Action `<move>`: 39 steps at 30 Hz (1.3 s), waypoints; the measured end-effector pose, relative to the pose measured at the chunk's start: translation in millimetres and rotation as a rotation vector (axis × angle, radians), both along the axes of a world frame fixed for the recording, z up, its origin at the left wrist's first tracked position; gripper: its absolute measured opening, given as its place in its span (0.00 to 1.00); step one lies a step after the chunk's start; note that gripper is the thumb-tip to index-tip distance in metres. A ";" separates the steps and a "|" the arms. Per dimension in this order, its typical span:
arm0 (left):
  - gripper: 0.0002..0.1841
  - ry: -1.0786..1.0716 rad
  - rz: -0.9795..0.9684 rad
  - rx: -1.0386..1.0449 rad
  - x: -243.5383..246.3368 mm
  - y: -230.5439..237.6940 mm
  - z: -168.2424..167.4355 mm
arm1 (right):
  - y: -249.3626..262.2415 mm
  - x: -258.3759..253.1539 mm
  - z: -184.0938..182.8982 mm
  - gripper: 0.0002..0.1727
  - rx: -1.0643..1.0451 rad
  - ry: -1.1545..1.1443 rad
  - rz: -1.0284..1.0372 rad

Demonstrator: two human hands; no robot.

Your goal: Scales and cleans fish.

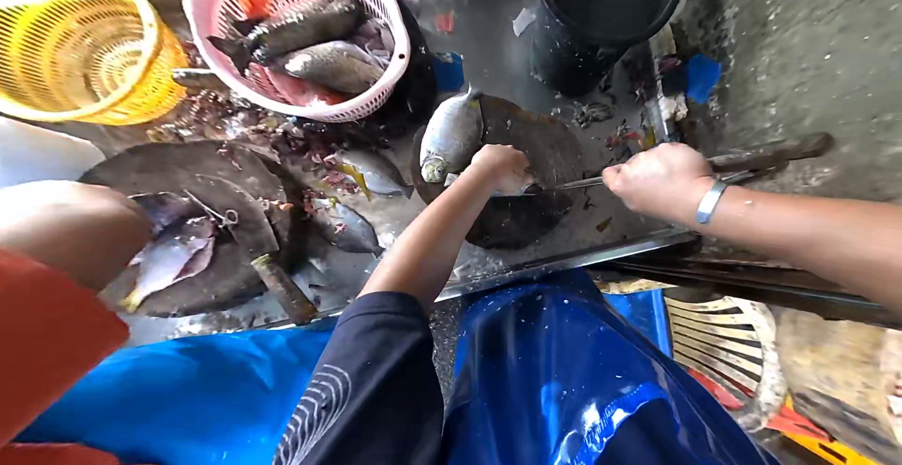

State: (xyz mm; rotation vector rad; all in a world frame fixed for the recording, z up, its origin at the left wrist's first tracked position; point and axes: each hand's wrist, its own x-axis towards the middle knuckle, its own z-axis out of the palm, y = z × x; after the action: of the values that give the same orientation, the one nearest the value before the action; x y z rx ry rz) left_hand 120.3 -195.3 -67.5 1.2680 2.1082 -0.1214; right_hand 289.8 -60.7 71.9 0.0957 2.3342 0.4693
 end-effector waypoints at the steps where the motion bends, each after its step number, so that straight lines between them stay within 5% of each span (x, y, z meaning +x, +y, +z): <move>1: 0.22 0.007 -0.027 0.005 -1.8 0.6 -1.0 | -6.9 -6.4 -1.1 0.08 0.004 -0.011 -0.015; 8: 0.30 0.082 -0.115 -0.048 -16.4 6.5 -7.7 | -26.8 -41.2 5.4 0.09 0.027 -0.076 -0.057; 22: 0.33 0.037 0.043 -0.041 -20.8 6.4 -23.3 | -76.1 -67.7 -7.6 0.05 0.094 -0.107 -0.162; 26: 0.33 0.053 0.073 -0.009 -11.9 -0.6 -20.6 | -30.7 -45.1 -25.4 0.11 -0.010 -0.060 -0.273; 31: 0.33 0.080 0.091 0.005 -6.4 -2.1 -20.3 | 2.4 -30.9 -48.8 0.26 -0.251 -0.153 -0.705; 39: 0.28 0.097 0.117 -0.015 3.6 -1.1 -6.6 | 9.1 20.3 -80.8 0.25 -0.332 0.091 -0.690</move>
State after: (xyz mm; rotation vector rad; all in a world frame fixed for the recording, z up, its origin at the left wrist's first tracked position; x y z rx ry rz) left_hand 123.9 -196.5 -74.1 1.1479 2.2547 -0.1506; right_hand 310.2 -51.6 -8.9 0.7410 2.2485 -0.2663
